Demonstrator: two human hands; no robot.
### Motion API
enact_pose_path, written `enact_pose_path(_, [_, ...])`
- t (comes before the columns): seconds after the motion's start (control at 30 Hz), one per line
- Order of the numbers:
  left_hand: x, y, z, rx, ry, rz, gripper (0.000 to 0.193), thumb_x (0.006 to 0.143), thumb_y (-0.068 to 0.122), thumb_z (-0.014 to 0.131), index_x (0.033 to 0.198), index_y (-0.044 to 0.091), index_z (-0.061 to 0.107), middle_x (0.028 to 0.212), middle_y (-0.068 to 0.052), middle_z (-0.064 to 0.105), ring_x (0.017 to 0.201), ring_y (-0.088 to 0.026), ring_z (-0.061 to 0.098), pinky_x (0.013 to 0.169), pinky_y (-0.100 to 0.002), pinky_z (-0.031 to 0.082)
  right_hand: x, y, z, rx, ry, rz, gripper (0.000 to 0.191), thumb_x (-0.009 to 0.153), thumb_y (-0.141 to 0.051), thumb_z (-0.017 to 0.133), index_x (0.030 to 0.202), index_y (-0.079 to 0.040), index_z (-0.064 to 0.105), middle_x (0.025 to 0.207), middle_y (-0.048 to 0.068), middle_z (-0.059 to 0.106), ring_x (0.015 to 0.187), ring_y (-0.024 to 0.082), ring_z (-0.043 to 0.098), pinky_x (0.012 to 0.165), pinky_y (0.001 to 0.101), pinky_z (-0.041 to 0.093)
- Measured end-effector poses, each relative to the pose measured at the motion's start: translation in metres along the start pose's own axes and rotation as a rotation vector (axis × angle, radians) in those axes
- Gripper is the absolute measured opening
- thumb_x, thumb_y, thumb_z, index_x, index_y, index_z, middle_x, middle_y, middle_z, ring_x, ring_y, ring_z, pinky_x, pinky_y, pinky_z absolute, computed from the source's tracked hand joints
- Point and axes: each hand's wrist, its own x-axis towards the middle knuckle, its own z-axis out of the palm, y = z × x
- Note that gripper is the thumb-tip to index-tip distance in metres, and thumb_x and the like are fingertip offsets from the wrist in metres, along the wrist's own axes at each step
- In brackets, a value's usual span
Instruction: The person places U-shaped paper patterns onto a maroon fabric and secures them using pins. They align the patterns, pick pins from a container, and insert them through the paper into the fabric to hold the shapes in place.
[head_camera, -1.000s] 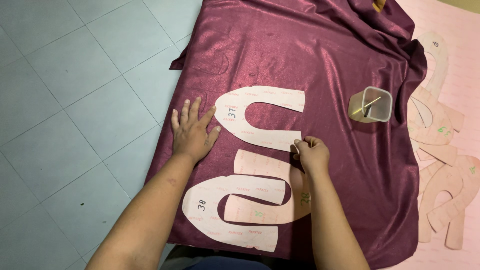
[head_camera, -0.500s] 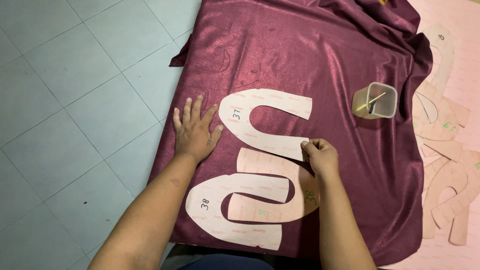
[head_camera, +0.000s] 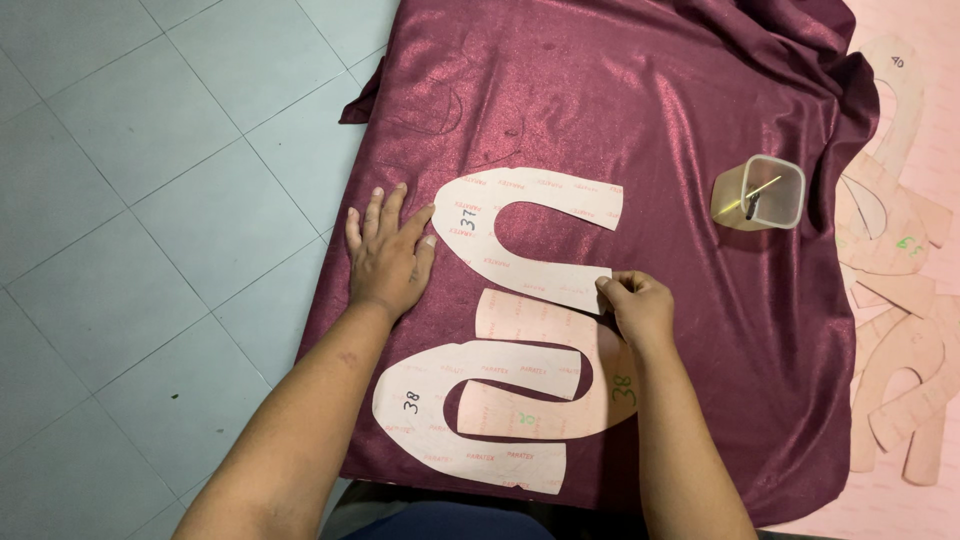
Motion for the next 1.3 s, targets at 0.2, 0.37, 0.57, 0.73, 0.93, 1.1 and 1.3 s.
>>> enact_pose_path(0.2, [-0.001,-0.001,0.004,0.025,0.014,0.023,0.047,0.099,0.031,0.055,0.145,0.024,0.059,0.162,-0.012,0.034,0.154,-0.035,0.021,0.123,-0.060,0.007,0.002,0.004,0.002,0.049,0.003,-0.018,0.012,0.089,-0.007,0.075,0.095,0.002,0.071,0.074,0.004,0.068,0.061,0.009,0.059,0.055,0.0248,0.047])
enact_pose_path(0.37, [0.000,-0.001,0.006,0.032,0.011,0.016,0.049,0.099,0.031,0.056,0.146,0.022,0.057,0.163,-0.012,0.033,0.154,-0.034,0.020,0.124,-0.059,0.006,0.002,0.005,0.002,0.066,-0.010,-0.033,0.013,0.088,-0.006,0.075,0.098,0.003,0.071,0.075,0.004,0.068,0.062,0.009,0.059,0.055,0.0241,0.048])
enact_pose_path(0.57, [-0.001,0.001,0.007,0.032,-0.001,0.009,0.047,0.099,0.031,0.055,0.146,0.023,0.057,0.163,-0.011,0.033,0.154,-0.034,0.020,0.123,-0.058,0.006,0.001,0.006,0.003,0.037,0.002,-0.068,0.015,0.089,-0.007,0.075,0.101,0.002,0.071,0.075,0.003,0.067,0.062,0.009,0.059,0.055,0.0250,0.047])
enact_pose_path(0.73, [-0.002,0.004,0.007,0.023,-0.004,0.008,0.047,0.099,0.031,0.056,0.145,0.022,0.058,0.162,-0.012,0.034,0.154,-0.035,0.020,0.124,-0.059,0.005,-0.001,0.006,0.003,-0.024,0.033,-0.070,0.017,0.089,-0.009,0.075,0.103,0.001,0.072,0.078,0.002,0.070,0.065,0.009,0.062,0.059,0.0253,0.051])
enact_pose_path(0.93, [-0.003,0.005,0.007,0.013,-0.003,0.005,0.046,0.099,0.030,0.057,0.144,0.020,0.059,0.163,-0.012,0.035,0.154,-0.033,0.021,0.124,-0.058,0.005,-0.004,0.002,0.002,-0.130,0.074,-0.033,0.018,0.089,-0.011,0.075,0.105,-0.003,0.074,0.080,0.002,0.072,0.068,0.008,0.064,0.063,0.0256,0.053])
enact_pose_path(1.1, [-0.004,0.005,0.006,0.011,-0.007,-0.001,0.046,0.099,0.029,0.056,0.144,0.021,0.059,0.162,-0.011,0.035,0.154,-0.033,0.021,0.124,-0.057,0.005,-0.009,-0.001,0.003,-0.111,0.060,-0.061,0.018,0.090,-0.012,0.075,0.105,-0.002,0.075,0.082,0.003,0.073,0.069,0.010,0.064,0.065,0.0271,0.053])
enact_pose_path(1.3, [-0.004,0.005,0.006,0.016,-0.014,-0.010,0.046,0.099,0.028,0.055,0.144,0.023,0.059,0.162,-0.011,0.034,0.154,-0.032,0.020,0.124,-0.057,0.005,-0.011,0.000,0.003,-0.195,0.084,-0.068,0.023,0.089,-0.016,0.076,0.108,-0.003,0.074,0.084,0.003,0.074,0.071,0.010,0.066,0.067,0.0266,0.053])
